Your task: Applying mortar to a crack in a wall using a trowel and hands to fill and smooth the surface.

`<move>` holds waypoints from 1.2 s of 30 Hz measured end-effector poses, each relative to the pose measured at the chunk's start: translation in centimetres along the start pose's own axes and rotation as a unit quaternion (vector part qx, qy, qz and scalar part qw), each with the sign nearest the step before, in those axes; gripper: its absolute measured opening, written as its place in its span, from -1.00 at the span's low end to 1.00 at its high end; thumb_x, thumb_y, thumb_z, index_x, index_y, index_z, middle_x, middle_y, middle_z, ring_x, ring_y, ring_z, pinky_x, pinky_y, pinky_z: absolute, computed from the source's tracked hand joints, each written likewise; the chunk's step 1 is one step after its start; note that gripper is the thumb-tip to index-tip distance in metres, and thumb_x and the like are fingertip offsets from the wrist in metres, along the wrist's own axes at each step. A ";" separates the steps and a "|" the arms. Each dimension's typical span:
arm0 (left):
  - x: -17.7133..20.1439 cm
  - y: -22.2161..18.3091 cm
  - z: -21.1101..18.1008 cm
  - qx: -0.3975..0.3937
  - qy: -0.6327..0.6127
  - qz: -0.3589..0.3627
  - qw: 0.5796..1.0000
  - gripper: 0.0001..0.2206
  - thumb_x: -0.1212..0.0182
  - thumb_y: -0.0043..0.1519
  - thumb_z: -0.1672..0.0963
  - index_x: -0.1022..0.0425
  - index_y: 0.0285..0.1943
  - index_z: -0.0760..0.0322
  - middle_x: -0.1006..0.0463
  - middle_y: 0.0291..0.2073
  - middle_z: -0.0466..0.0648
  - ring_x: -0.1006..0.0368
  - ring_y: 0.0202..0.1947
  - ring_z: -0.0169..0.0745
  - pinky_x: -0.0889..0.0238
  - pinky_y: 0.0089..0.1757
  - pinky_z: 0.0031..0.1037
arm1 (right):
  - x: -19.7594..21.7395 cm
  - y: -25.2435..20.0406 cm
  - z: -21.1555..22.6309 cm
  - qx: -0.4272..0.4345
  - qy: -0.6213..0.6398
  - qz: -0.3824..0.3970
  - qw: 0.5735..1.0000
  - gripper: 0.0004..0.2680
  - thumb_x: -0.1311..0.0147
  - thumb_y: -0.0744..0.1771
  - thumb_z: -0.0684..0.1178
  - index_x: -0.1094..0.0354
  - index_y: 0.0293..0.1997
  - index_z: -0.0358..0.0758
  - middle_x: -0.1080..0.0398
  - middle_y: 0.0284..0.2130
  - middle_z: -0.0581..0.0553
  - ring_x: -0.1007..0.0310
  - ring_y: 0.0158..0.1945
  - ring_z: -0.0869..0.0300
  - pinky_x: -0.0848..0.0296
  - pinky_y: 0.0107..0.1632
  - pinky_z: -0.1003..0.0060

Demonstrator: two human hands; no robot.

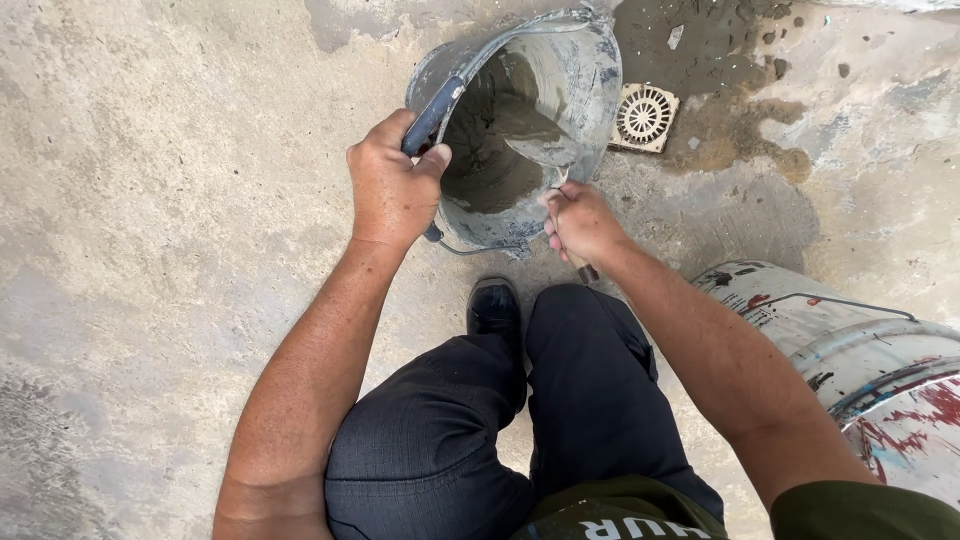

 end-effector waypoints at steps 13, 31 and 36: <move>-0.3 -2.3 0.8 -0.061 0.021 -0.039 0.997 -0.83 -0.41 0.09 0.32 -0.59 -0.18 0.46 -0.51 -0.51 0.18 -0.57 -0.42 0.14 -0.40 -0.38 -0.29 | -2.4 0.5 -2.5 0.036 0.154 0.030 0.987 -0.77 0.26 0.43 -0.01 -0.25 0.05 -0.35 -0.27 -0.52 -0.07 -0.31 -0.54 0.27 -0.38 -0.61 0.34; 0.8 -0.9 1.8 -0.043 -0.008 -0.033 0.998 -0.84 -0.40 0.11 0.33 -0.62 -0.17 0.39 -0.59 -0.45 0.19 -0.63 -0.33 0.06 -0.47 -0.26 -0.29 | -2.4 4.6 -2.8 0.122 -0.089 -0.010 0.988 -0.76 0.17 0.42 -0.01 -0.39 -0.16 -0.39 -0.43 -0.62 -0.33 -0.53 -0.60 0.04 -0.59 -0.65 0.16; 0.7 -0.4 1.4 -0.037 -0.013 -0.015 0.999 -0.83 -0.38 0.11 0.34 -0.63 -0.18 0.36 -0.61 -0.45 0.17 -0.64 -0.30 0.07 -0.49 -0.26 -0.26 | -2.3 2.4 0.7 0.181 -0.144 -0.034 0.972 -0.75 0.18 0.43 -0.04 -0.40 -0.10 -0.45 -0.46 -0.51 -0.43 -0.56 -0.47 -0.11 -0.65 -0.58 0.09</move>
Point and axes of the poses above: each hand's wrist, its own y-axis towards the middle knuckle, its own x-axis out of the back of the hand, z = x × y, the point moved 9 cm from there along y, towards the middle knuckle
